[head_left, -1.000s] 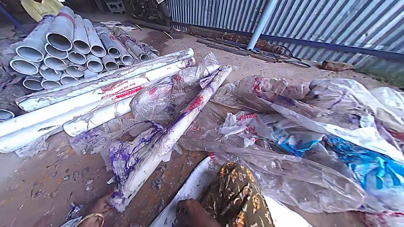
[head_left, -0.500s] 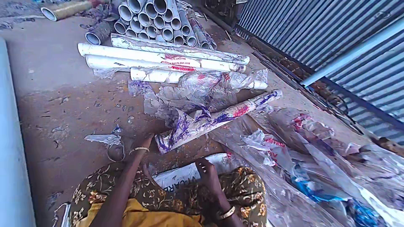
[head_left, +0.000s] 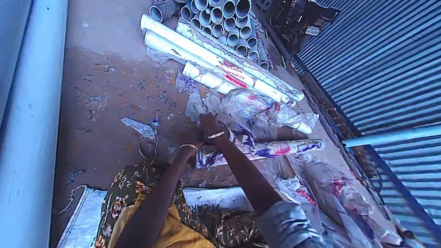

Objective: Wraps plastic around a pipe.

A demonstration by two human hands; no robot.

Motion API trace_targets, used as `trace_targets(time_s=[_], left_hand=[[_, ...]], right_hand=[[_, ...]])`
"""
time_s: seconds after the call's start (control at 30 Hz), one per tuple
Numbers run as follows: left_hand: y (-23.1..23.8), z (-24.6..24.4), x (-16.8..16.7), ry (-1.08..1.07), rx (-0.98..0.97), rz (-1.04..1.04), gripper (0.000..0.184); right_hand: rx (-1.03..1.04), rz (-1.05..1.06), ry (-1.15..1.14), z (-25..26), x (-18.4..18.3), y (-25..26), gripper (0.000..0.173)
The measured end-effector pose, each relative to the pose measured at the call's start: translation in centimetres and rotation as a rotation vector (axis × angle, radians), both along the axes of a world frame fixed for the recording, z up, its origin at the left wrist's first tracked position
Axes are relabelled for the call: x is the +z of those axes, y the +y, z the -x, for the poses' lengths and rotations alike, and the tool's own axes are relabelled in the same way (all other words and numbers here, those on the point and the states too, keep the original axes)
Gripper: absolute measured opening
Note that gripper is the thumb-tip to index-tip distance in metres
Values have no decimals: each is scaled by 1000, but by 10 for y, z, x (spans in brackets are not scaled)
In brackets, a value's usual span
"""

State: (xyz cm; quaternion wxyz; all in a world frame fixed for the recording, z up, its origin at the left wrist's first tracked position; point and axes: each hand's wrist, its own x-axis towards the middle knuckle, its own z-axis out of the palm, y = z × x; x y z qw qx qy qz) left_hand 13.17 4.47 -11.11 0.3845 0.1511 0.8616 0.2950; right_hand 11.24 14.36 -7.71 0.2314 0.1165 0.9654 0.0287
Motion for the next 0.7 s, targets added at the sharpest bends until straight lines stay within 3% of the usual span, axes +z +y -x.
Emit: trace_targets(time_s=[0.07, 0.17, 0.33, 0.4, 0.5, 0.6, 0.7], left_hand=[[0, 0, -1, 8, 8, -27, 57], [-3, 3, 1, 17, 28, -56, 54], [-1, 1, 2, -96, 57, -110, 52], [0, 0, -1, -81, 77, -129, 52], [2, -1, -8, -59, 100, -132, 50], [2, -2, -13, -28, 134, -122, 49], [3, -5, -16, -9, 181, -104, 48]], right_hand=[[-25, -56, -112, 8, -22, -9, 34], [-32, -93, -24, 6, -28, 8, 30], [-189, -204, 391, -45, 55, 82, 24], [-300, -266, 561, -90, 89, 110, 20], [-604, -334, 665, -168, 113, 141, 26], [-902, -360, 626, -248, 95, 157, 37], [-1088, -242, 488, -312, 37, 179, 37]])
